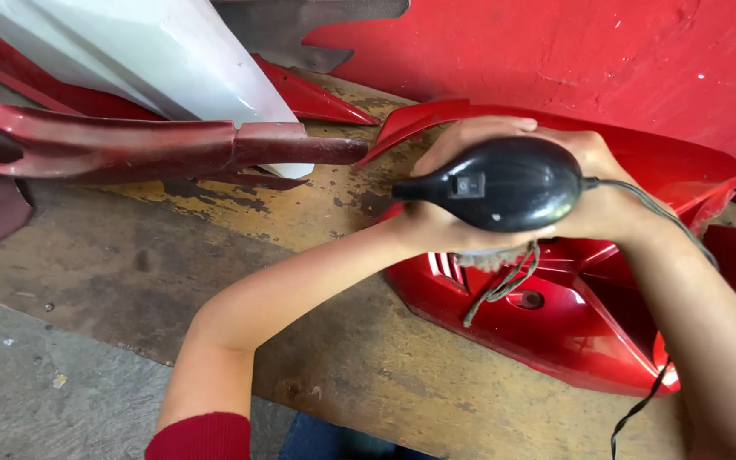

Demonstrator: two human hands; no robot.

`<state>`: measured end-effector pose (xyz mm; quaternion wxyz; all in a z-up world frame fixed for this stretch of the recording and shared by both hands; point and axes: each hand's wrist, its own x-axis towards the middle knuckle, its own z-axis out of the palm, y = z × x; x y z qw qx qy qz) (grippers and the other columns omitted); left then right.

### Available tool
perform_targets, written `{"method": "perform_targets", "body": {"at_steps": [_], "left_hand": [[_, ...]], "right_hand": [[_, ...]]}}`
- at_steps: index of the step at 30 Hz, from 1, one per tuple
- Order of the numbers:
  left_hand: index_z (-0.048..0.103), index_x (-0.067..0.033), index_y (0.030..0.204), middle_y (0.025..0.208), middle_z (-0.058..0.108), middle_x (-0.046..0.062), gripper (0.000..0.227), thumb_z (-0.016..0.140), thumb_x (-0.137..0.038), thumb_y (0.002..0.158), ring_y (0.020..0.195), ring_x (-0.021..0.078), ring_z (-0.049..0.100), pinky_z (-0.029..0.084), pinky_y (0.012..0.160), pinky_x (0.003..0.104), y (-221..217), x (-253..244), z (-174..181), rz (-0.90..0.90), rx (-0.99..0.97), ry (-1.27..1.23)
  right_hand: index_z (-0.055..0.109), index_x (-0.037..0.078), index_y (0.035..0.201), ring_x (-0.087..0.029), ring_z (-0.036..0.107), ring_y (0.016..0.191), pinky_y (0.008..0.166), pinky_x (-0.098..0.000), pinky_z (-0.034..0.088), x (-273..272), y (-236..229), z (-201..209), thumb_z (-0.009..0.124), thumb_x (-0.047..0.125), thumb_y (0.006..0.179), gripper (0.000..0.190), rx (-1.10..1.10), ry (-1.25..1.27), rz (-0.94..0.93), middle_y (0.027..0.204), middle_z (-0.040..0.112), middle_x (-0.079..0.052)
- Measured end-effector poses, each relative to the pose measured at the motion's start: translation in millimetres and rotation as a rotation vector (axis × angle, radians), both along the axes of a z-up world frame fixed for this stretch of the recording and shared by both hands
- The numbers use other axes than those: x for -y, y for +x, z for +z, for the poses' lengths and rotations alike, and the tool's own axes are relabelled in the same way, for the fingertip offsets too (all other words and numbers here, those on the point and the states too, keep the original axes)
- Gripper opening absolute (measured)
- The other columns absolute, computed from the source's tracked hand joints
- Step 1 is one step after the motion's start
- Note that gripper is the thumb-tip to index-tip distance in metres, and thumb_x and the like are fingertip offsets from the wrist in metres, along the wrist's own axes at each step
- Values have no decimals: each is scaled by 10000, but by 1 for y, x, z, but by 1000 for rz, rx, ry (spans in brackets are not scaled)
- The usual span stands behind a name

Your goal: The person uses a handheld electric polisher with a buffing pad to polish a red motorcycle fairing resting on a wooden workbench. The person moves the tool across the surface of the fairing, covering various sections including the vents and edges, while other disassembled red and white motorcycle parts are visible nearby.

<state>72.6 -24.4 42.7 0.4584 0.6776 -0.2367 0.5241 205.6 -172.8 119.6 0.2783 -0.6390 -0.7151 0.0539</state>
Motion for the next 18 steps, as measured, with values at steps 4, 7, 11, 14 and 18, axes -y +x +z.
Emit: {"method": "perform_targets", "body": {"at_steps": [4,7,11,14,18], "left_hand": [[473,-89,1437,1358,594,99,833,962,-240,780,1236,184,655,584,1100,346,1,-17,-11,-154,-65,-126],[451,-80,1455,1335,606,99,828,953,-223,811,1186,178,680,607,1058,334,-1,-19,-12,-119,-102,-159],[457,-84,1420,1353,606,85,821,944,-253,782,1132,161,695,650,977,302,25,-4,-8,-180,-27,-166],[491,-96,1426,1264,639,74,800,962,-234,794,1118,139,699,621,1005,282,18,15,13,-134,-57,-126],[495,-84,1384,1273,655,75,734,951,-242,831,1123,130,713,636,1008,281,21,11,10,-204,-114,-163]], "right_hand": [[691,56,1133,-181,750,895,816,-335,616,-23,7,-13,890,290,699,532,-153,28,64,1013,748,-71],[683,40,1152,-171,737,911,826,-333,611,-32,11,-15,873,305,738,526,-246,24,93,1023,745,-66],[684,32,1152,-165,730,916,827,-324,606,-14,15,0,873,306,733,535,-211,34,76,1031,738,-71],[706,41,1111,-159,738,859,773,-311,605,14,23,5,869,267,707,490,-181,4,-26,970,750,-56],[716,46,1101,-151,734,843,758,-306,604,8,39,-9,854,214,727,432,-245,-20,-80,944,764,-41]]}}
